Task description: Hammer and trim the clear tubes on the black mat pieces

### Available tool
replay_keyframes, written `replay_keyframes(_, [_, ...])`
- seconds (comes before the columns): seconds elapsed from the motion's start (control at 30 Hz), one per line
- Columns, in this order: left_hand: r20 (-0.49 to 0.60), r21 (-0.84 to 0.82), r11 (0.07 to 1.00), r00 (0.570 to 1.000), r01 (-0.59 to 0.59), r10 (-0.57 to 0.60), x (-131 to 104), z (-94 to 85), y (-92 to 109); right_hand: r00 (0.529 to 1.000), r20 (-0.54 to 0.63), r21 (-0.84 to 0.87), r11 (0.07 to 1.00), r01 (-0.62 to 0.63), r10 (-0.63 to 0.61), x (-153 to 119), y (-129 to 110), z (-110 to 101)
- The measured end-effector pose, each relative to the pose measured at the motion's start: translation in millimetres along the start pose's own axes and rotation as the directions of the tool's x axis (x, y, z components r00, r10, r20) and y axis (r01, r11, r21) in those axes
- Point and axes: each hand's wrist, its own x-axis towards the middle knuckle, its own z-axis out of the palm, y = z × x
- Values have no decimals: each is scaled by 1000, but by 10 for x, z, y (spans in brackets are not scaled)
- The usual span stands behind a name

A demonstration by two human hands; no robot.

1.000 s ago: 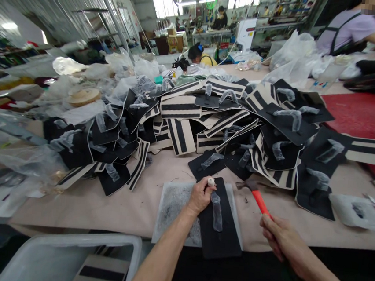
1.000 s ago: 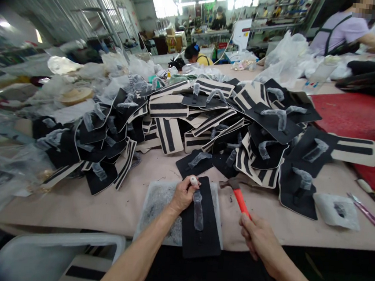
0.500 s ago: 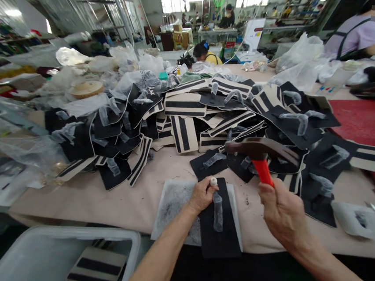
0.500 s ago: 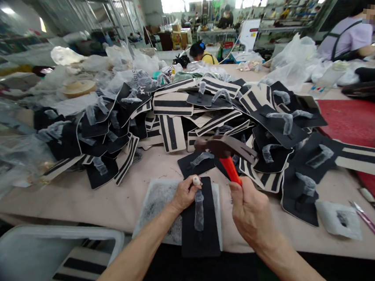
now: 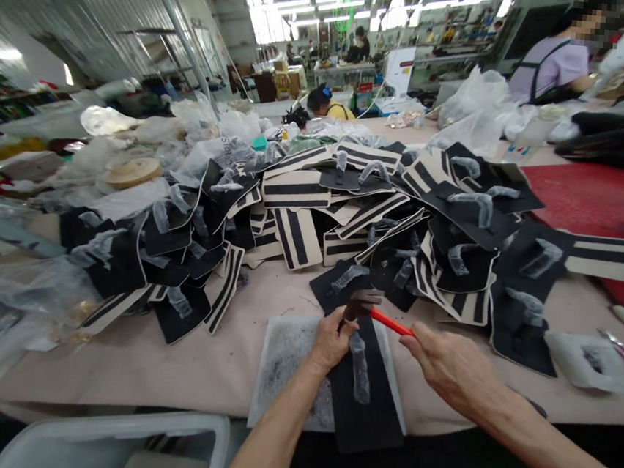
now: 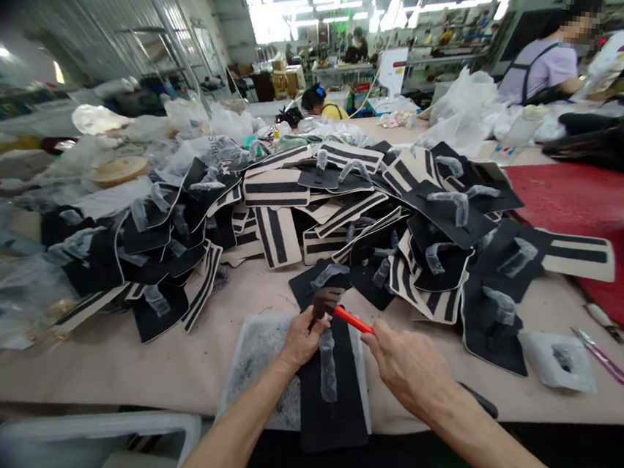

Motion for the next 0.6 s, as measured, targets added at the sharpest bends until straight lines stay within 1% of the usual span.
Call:
replay_keyframes(0.07, [-10, -5, 1000, 1000, -4, 4, 5, -10, 15, 994, 11, 145, 984, -105, 105, -40, 137, 90])
replay_keyframes(0.1, [-12, -10, 1000, 1000, -4, 4, 5, -13, 20, 987, 31, 225, 961, -163, 160, -81, 239, 163])
replay_keyframes(0.17, [-13, -20, 1000, 1000, -1, 1, 2, -16, 27, 961, 112, 353, 894, -276, 253, -198, 503, 360])
replay_keyframes(0.2, [-13, -23, 1000, 1000, 5, -5, -1, -17, 29, 945, 158, 384, 864, -325, 285, -267, 651, 472])
replay_keyframes(0.23, [-12, -26, 1000, 1000, 13, -13, -5, -17, 32, 932, 187, 391, 847, -360, 310, -335, 795, 583])
replay_keyframes(0.27, [-10, -31, 999, 1000, 24, -25, -8, -18, 37, 926, 187, 362, 853, -376, 328, -394, 919, 684])
replay_keyframes(0.3, [-11, -41, 998, 999, 39, -39, -12, -20, 44, 928, 150, 305, 876, -372, 342, -438, 1008, 769])
replay_keyframes(0.33, [-8, -55, 997, 998, 55, -56, -14, -24, 54, 936, 82, 228, 908, -351, 342, -463, 1049, 831])
replay_keyframes(0.37, [-2, -72, 995, 997, 72, -72, -15, -32, 66, 947, -1, 148, 937, -318, 321, -466, 1032, 869])
replay_keyframes(0.4, [11, -86, 992, 996, 87, -86, -14, -44, 81, 956, -81, 90, 957, -276, 283, -446, 957, 883])
replay_keyframes(0.43, [32, -93, 991, 995, 100, -97, -10, -61, 97, 963, -139, 73, 972, -221, 230, -403, 829, 877])
replay_keyframes(0.47, [57, -92, 990, 993, 111, -106, -1, -83, 114, 973, -162, 101, 983, -151, 166, -341, 660, 860])
replay_keyframes(0.53, [115, -74, 989, 986, 129, -120, 27, -135, 143, 990, -140, 259, 966, 15, 22, -174, 266, 827])
replay_keyframes(0.6, [154, -54, 988, 979, 144, -135, 62, -186, 164, 988, -101, 407, 902, 148, -116, 7, -92, 854])
